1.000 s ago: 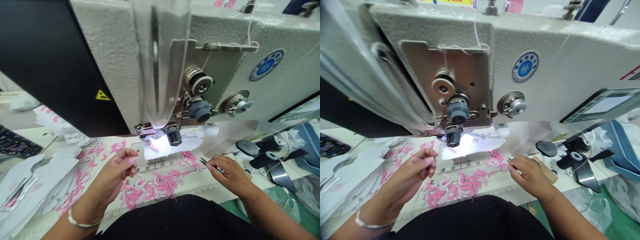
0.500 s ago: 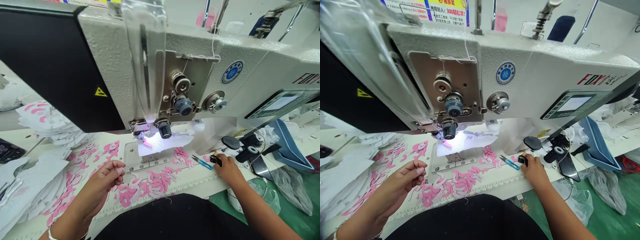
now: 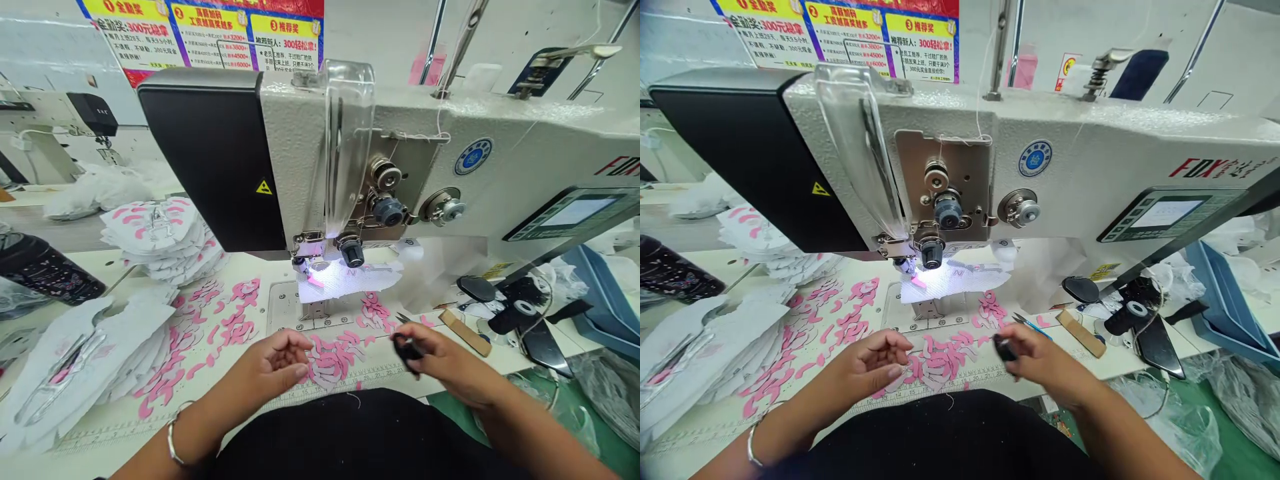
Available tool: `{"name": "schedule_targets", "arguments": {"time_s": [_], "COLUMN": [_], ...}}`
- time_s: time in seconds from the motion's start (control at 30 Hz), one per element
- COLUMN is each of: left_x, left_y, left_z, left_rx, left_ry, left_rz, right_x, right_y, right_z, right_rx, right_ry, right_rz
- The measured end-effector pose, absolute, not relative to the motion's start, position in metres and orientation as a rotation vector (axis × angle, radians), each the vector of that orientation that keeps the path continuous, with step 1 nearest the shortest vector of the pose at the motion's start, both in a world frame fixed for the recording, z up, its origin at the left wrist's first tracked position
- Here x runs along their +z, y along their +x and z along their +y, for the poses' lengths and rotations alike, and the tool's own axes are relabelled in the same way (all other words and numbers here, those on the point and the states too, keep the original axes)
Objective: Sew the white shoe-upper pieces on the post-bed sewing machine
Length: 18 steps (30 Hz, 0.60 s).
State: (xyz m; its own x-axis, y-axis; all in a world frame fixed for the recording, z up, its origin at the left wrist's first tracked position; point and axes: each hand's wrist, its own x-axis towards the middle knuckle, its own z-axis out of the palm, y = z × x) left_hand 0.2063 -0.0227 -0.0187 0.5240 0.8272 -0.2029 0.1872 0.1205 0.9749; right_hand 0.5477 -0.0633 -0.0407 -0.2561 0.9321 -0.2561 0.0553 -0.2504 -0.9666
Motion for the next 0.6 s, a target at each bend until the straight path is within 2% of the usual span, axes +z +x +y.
{"name": "schedule_targets", "arguments": {"time_s": [0.13, 0.23, 0.43, 0.6], "left_x": [0.002, 0.008, 0.007, 0.029], "left_y": [0.229, 0.23, 0.213, 0.188], "left_z": [-0.032, -0.034, -0.033, -0.052], "left_rx": [0.66, 0.833, 0.925, 0.952], "left_ry": [1.518, 1.359, 1.18, 1.359], "left_rz": [0.838, 0.849, 0.886, 0.875], "right_x": [-0.015, -0.005, -0.003, -0.026], "right_y": [0.459, 0.423, 0.411, 0.427], "right_z": [-0.038, -0.024, -0.013, -0.002], "right_rx": [1.937, 1.981, 2.056, 1.948], "right_ry": [-0.84, -0.644, -0.585, -0.7], "right_rz": [-1.318, -1.234, -1.225, -1.282]}}
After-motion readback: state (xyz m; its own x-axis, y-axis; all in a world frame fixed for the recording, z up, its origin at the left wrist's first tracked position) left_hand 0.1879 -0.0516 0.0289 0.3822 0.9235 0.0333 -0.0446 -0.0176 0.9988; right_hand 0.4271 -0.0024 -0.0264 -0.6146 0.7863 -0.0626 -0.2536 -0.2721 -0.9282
